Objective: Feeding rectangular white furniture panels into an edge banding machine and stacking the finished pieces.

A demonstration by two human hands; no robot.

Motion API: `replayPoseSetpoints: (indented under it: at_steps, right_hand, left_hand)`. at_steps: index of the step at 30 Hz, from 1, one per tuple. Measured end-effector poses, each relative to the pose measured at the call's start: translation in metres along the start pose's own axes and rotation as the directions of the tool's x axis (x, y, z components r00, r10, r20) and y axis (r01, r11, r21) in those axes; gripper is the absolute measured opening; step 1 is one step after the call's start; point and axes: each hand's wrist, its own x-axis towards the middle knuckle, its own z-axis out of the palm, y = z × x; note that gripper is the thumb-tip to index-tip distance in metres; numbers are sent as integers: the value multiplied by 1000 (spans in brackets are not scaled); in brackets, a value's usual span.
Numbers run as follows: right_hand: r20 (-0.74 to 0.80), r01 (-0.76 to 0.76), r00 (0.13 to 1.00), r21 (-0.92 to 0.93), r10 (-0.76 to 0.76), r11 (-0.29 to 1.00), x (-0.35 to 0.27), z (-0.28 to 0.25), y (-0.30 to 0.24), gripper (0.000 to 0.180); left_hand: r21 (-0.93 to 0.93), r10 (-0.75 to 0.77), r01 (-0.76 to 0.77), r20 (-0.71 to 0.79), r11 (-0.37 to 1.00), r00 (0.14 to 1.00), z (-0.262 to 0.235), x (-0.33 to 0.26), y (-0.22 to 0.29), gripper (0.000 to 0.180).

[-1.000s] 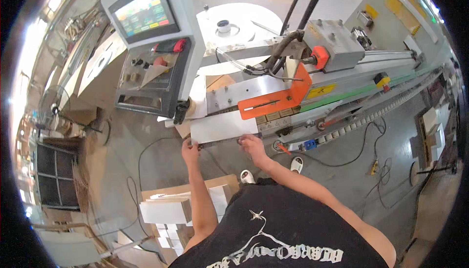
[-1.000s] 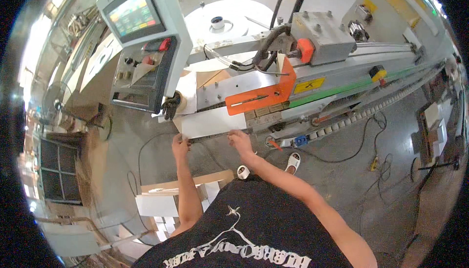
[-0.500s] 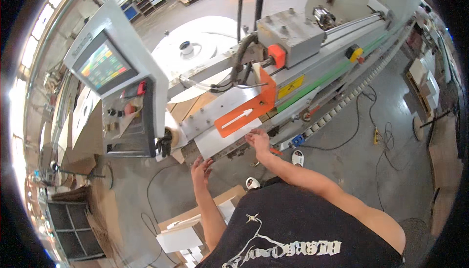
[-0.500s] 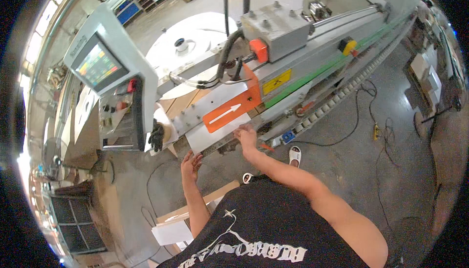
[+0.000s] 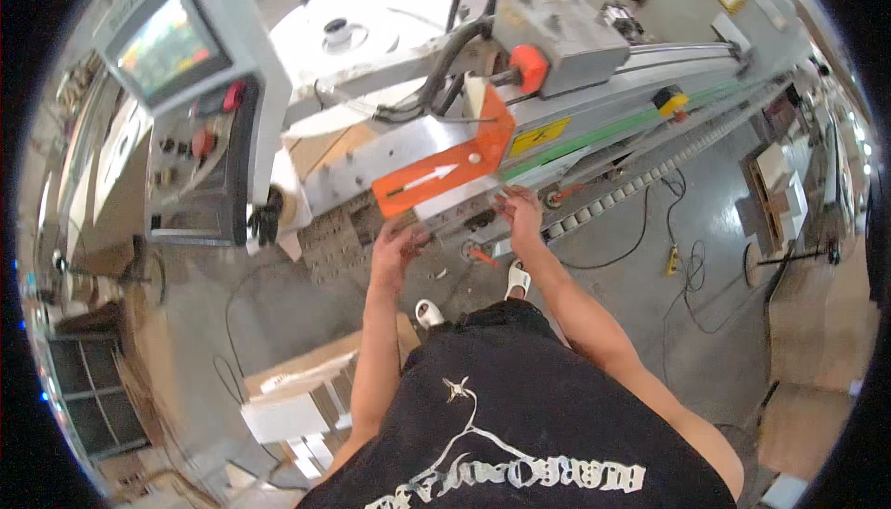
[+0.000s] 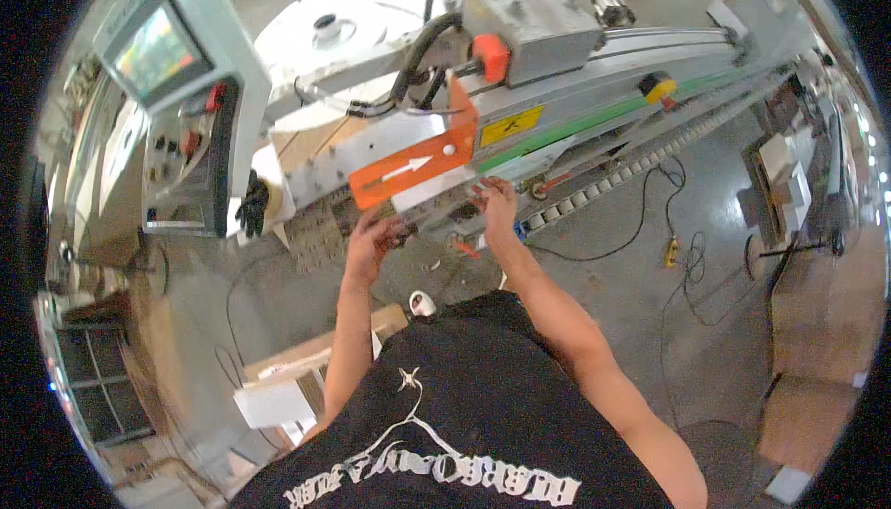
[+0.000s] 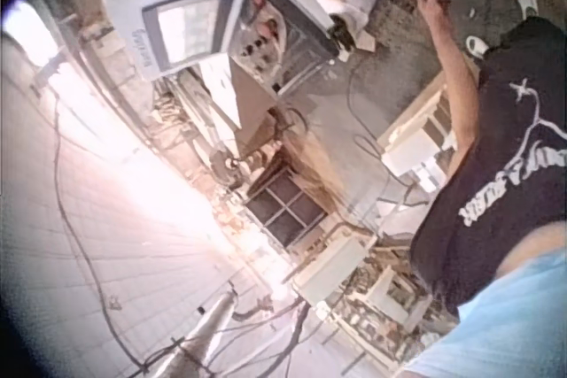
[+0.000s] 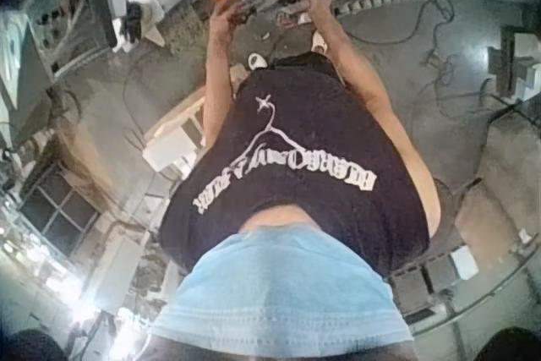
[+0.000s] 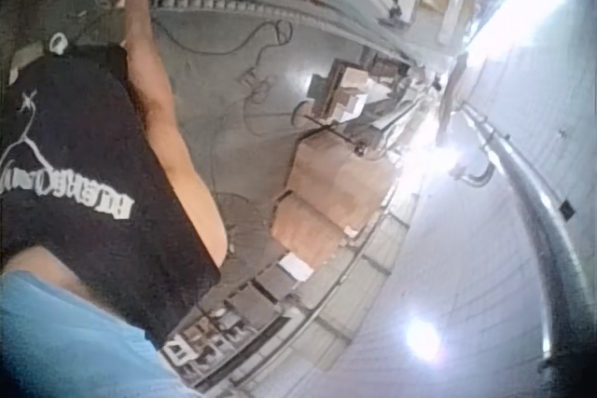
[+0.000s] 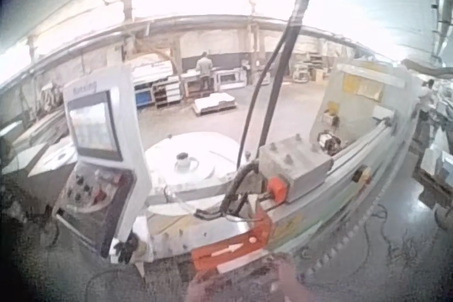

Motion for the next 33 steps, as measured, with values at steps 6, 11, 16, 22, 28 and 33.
replayPoseSetpoints:
  at_steps: [6, 11, 16, 22, 28, 33]
  right_hand:
    - [160, -48, 983, -264, 92, 963, -43, -26, 10, 27]
    - [125, -264, 940, -325, 318, 908, -82, -26, 47, 25]
    - [280, -228, 863, -528, 421, 818, -74, -10, 70, 29]
    - [449, -120, 779, -578, 438, 807, -87, 44, 78, 29]
    - [568, -46, 641, -643, 516, 765, -114, 58, 83, 28]
    - [692, 198, 232, -722, 684, 663, -127, 51, 101, 39]
  left_hand:
    - [220, 229, -168, -293, 961, 928, -91, -39, 24, 39]
    - [808, 748, 236, -589, 540, 306, -240, -139, 15, 44]
    - [109, 455, 774, -856, 624, -246, -327, -237, -16, 102]
    - [-24, 123, 588, -970, 808, -209, -351, -263, -32, 137]
    - [157, 245, 493, -962, 856, -118, -346, -285, -38, 135]
    - [159, 148, 51, -972, 986, 183, -246, -256, 12, 115]
